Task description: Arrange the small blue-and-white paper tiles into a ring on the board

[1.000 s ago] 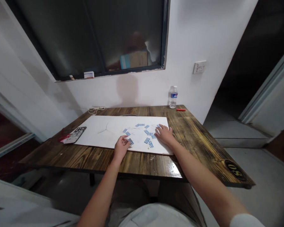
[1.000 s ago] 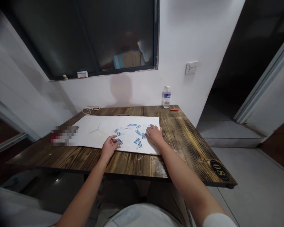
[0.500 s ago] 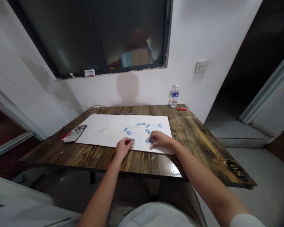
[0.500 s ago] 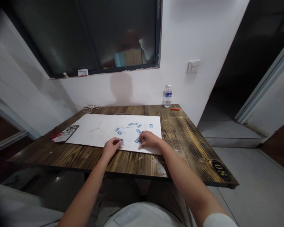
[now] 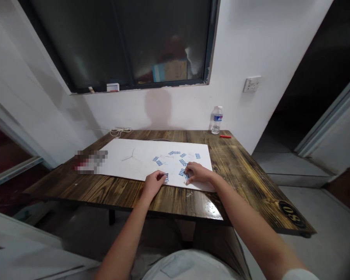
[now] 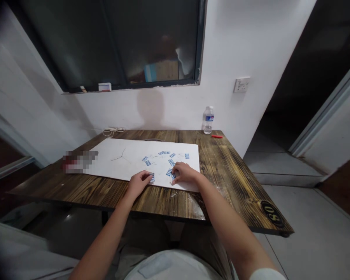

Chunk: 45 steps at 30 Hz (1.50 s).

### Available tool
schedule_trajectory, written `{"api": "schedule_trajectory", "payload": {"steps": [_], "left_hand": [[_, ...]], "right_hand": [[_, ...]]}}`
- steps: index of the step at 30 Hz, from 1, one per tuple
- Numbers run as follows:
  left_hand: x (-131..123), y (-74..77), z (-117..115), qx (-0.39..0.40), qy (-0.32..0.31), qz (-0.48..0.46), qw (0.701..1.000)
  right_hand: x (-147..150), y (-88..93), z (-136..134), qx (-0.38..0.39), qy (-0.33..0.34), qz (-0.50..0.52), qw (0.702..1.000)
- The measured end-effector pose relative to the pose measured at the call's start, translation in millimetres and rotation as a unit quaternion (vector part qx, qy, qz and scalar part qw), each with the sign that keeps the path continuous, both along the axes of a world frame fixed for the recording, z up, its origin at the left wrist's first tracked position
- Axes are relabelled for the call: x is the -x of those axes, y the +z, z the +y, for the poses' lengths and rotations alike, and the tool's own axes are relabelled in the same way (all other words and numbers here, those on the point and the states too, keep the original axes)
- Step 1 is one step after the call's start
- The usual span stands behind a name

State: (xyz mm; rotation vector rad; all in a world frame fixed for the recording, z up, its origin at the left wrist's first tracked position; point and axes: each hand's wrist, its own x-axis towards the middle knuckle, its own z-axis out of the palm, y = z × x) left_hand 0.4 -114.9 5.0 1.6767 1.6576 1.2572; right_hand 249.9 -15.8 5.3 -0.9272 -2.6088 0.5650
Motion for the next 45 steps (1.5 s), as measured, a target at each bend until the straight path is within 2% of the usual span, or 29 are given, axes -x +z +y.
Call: {"api": "schedule_trajectory", "payload": {"steps": [8,16,19,23,28,32,45], "left_hand": [[-6,-3.8,-20,-0.013,-0.021,0.012,1.000],[-1,-7.2,-17,0.005,-0.008,-0.132,0.991],[0,-7.4,-17,-0.003,0.007,-0.157,0.988],[-1,-6.4,-17,-0.003,0.011,-0.154,0.988],[-1,-5.1,-18,-0.001,0.011,-0.148,0.989],[-2,-4.4,-19,0.007,0.008,-0.142,0.990],[-2,-5.5,-18,-0.002,0.013,-0.148,0.989]], "right_hand": [[0,1.9,-2,-0.002,-0.003,-0.013,1.000],[1,2.9,-4,0.008,-0.013,0.012,1.000],[2,3.1,-5,0.017,-0.006,0.025,1.000],[2,4.2,-6,0.015,-0.011,0.033,0.999],[2,6.5,-8,-0.013,-0.052,-0.019,0.998],[3,6.0,-8,-0.010,-0.057,-0.036,0.998],[5,6.6,-9,-0.002,-0.054,-0.002,0.999]]}}
